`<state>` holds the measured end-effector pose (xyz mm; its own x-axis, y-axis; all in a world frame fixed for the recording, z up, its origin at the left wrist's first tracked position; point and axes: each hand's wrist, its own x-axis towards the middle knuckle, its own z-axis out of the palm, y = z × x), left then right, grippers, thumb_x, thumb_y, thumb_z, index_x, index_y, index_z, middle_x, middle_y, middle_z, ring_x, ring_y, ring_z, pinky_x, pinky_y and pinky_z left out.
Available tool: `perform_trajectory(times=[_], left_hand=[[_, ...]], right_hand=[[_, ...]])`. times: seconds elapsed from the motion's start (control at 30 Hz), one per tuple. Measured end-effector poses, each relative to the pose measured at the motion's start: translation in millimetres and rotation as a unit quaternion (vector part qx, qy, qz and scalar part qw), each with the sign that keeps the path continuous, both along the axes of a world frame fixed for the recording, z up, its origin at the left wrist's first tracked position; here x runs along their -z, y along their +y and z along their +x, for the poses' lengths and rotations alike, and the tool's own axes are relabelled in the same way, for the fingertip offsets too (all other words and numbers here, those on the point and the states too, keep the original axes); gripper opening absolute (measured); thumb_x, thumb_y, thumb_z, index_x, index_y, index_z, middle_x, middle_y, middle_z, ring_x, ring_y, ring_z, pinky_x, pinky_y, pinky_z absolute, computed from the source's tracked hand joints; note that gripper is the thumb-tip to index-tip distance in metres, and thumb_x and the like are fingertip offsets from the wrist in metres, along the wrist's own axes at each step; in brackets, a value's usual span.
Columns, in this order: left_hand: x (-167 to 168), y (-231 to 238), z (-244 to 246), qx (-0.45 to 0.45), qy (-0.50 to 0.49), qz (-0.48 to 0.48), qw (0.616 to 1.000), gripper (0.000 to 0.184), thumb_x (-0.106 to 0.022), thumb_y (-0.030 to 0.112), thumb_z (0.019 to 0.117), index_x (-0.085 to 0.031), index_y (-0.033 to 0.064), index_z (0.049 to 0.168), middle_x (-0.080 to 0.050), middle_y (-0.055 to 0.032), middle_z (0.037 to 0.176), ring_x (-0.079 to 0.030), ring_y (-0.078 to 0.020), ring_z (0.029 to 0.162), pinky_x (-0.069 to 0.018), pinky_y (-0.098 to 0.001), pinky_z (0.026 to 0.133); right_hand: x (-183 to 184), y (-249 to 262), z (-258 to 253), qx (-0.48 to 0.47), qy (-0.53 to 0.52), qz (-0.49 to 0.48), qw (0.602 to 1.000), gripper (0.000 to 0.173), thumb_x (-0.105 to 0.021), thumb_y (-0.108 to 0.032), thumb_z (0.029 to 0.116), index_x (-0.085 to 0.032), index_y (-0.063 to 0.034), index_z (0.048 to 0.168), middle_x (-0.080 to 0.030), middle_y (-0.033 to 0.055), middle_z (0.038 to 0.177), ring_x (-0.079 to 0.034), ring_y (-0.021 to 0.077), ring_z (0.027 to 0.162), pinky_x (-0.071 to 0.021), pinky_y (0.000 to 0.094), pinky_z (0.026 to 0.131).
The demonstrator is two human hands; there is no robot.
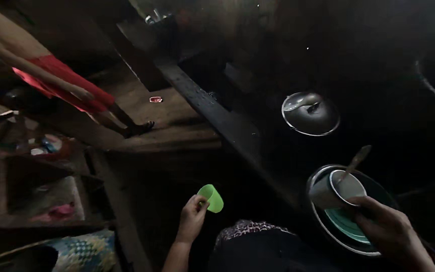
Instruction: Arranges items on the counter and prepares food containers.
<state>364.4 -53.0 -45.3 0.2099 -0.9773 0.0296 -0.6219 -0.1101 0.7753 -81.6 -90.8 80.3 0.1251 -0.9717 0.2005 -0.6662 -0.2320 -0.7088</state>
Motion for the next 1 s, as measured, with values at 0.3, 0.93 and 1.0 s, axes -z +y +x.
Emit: perform_trajectory(times=[0.3, 0.93, 1.0], left_hand=[[7, -95, 48, 0.100, 0.049, 0.015, 0.994, 0.017, -0.066, 0.011, 0.0959, -0.070, -0.0035, 0.102, -0.068, -0.0155, 0.100, -0.067, -0.0183, 0.084, -0.0588, -0.0334, 0.078], [-6, -294, 8, 0.234, 0.001, -0.067, 0.970, 0.017, -0.063, 0.009, 0.0971, -0.070, -0.0062, 0.103, -0.069, -0.0207, 0.105, -0.068, -0.0292, 0.099, -0.0554, -0.0402, 0.093], [-2, -319, 7, 0.251, 0.008, -0.082, 0.964, 0.017, -0.064, 0.008, 0.0967, -0.071, -0.0065, 0.102, -0.070, -0.0216, 0.105, -0.069, -0.0312, 0.101, -0.0550, -0.0415, 0.095]], right_hand=[[37, -82, 127, -0.021, -0.009, 0.103, 0.994, 0.016, -0.062, -0.012, 0.0902, -0.073, -0.0075, 0.101, -0.073, 0.0017, 0.086, -0.066, 0.0025, 0.074, -0.0559, 0.0224, 0.069], [106, -265, 200, 0.042, 0.051, 0.152, 0.986, 0.020, -0.064, -0.010, 0.0965, -0.071, 0.0024, 0.111, -0.072, 0.0240, 0.101, -0.071, 0.0382, 0.097, -0.0533, 0.0580, 0.089], [108, -280, 204, 0.067, 0.057, 0.144, 0.986, 0.021, -0.064, -0.009, 0.0964, -0.071, 0.0036, 0.111, -0.072, 0.0256, 0.101, -0.070, 0.0406, 0.098, -0.0528, 0.0595, 0.089]])
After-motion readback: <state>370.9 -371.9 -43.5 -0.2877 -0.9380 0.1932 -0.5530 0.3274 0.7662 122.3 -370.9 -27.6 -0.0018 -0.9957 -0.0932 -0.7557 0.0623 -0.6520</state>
